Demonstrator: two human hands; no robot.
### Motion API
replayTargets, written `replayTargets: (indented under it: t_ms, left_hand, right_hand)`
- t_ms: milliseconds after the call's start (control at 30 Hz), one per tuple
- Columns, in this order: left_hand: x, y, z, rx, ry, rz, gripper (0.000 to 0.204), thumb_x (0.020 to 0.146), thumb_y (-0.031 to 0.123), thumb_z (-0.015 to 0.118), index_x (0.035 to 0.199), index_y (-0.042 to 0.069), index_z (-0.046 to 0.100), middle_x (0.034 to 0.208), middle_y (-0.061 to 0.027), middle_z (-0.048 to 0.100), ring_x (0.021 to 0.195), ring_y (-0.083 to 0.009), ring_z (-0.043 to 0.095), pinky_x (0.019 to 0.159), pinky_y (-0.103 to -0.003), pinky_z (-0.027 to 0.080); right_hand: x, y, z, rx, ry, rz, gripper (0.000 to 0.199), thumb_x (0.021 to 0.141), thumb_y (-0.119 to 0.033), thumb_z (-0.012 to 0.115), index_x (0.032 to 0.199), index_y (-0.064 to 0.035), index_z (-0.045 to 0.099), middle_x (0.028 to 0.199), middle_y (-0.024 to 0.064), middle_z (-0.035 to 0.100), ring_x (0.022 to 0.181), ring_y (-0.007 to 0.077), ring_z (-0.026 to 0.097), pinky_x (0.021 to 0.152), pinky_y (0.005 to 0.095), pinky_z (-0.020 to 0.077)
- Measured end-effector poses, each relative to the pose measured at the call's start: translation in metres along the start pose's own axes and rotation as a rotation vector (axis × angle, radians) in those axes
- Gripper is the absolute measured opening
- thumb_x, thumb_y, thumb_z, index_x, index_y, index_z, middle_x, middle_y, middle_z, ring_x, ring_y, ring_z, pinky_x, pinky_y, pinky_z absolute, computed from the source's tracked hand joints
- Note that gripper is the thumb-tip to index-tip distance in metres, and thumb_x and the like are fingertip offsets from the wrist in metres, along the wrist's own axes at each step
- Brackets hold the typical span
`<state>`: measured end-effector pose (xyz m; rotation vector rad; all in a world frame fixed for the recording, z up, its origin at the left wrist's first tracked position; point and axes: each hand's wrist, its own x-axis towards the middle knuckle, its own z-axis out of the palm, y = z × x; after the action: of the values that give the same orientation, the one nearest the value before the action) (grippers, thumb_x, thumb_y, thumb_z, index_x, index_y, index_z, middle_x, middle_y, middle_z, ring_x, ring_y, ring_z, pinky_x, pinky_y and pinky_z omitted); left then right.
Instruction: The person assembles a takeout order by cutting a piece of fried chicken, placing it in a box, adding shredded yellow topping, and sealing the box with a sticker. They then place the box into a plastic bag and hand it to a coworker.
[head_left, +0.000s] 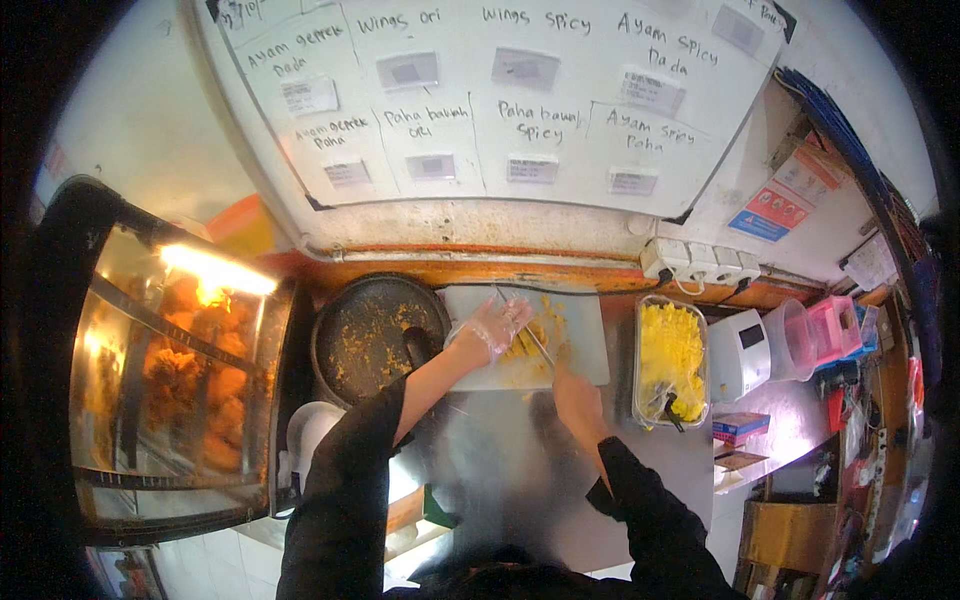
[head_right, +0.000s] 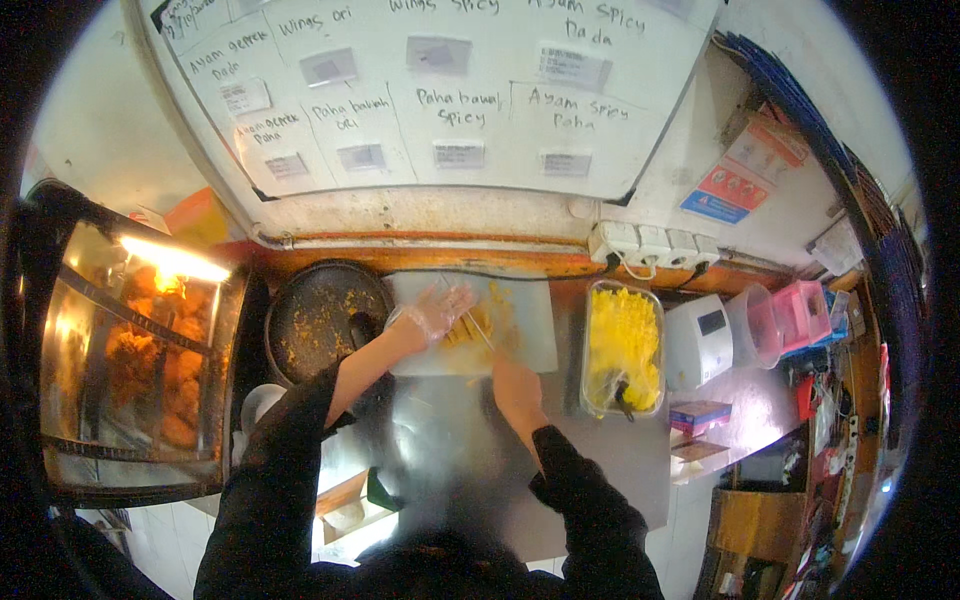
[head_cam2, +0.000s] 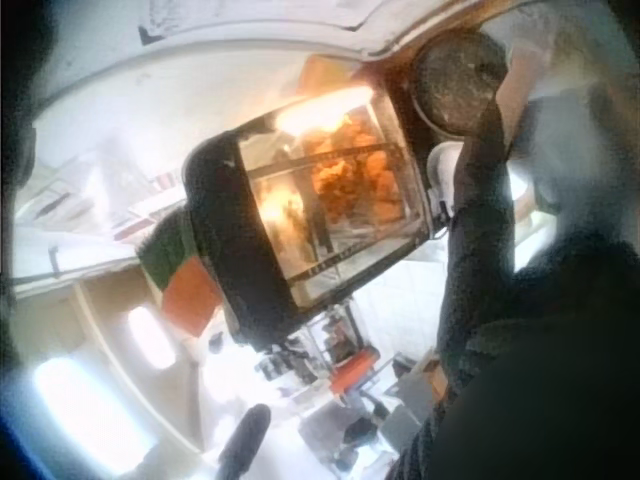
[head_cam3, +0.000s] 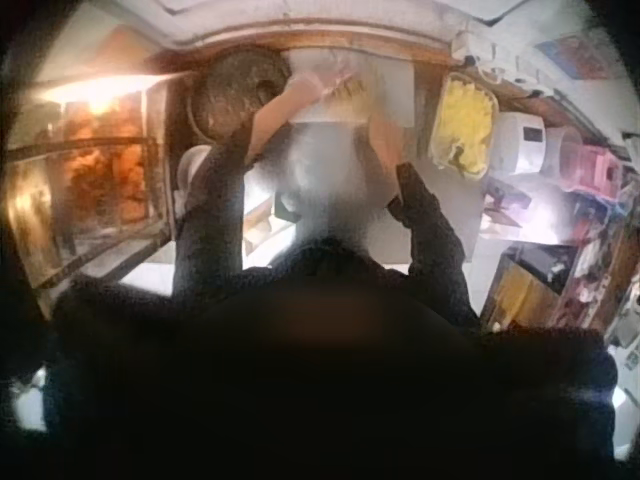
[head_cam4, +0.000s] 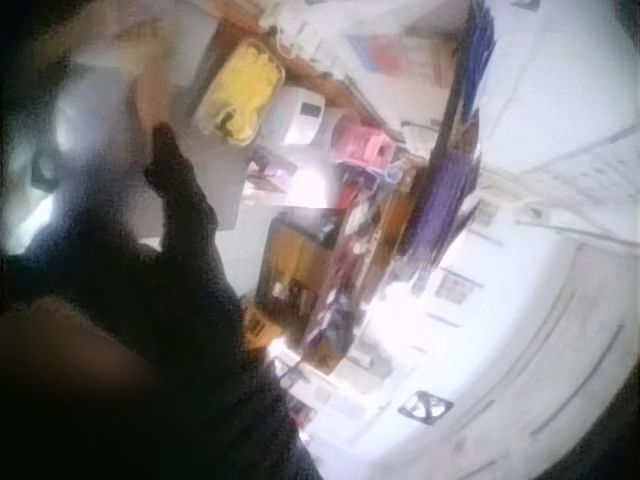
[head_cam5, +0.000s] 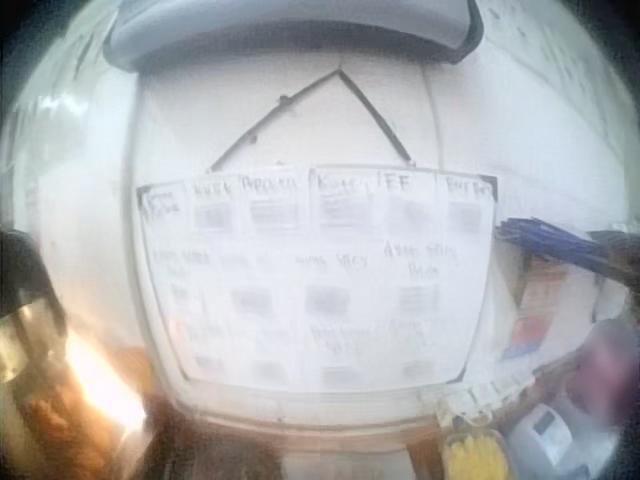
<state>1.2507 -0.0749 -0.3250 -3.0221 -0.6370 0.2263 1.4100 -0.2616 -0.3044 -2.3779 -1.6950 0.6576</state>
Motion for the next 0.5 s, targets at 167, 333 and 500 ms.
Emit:
replayTargets:
  t_ms: [167, 333, 500]
  left_hand:
    - [0.031, 0.006, 0.028, -0.018, -0.055, -0.057, 0.063, 0.099, 0.017, 0.042, 0.157, 0.010, 0.017, 0.164, -0.0086, 0.018, 0.149, -0.0265, 0.026, 0.118, -0.048, 0.025]
    - [0.032, -0.006, 0.016, 0.055, -0.165, -0.050, 0.065, 0.098, 0.016, 0.043, 0.157, 0.012, 0.016, 0.165, -0.0075, 0.015, 0.150, -0.0267, 0.023, 0.119, -0.050, 0.024]
    - [0.024, 0.000, -0.010, -0.065, -0.040, -0.037, 0.066, 0.097, 0.015, 0.042, 0.158, 0.015, 0.016, 0.165, -0.0072, 0.014, 0.150, -0.0245, 0.022, 0.120, -0.050, 0.022]
  right_hand:
    - [0.035, 0.022, 0.045, -0.074, 0.028, 0.072, 0.027, 0.096, -0.015, 0.046, 0.119, -0.0039, 0.054, 0.092, 0.0255, 0.068, 0.086, 0.0464, 0.066, 0.071, 0.0572, 0.0514]
    - [0.048, 0.021, 0.037, 0.045, 0.044, -0.031, 0.032, 0.097, -0.017, 0.044, 0.126, -0.0046, 0.051, 0.094, 0.0274, 0.067, 0.086, 0.0475, 0.065, 0.072, 0.0577, 0.0511]
    - [0.025, 0.019, -0.009, 0.032, 0.001, -0.046, 0.038, 0.097, -0.015, 0.042, 0.134, -0.0050, 0.046, 0.090, 0.0276, 0.067, 0.084, 0.0481, 0.065, 0.074, 0.0571, 0.0506]
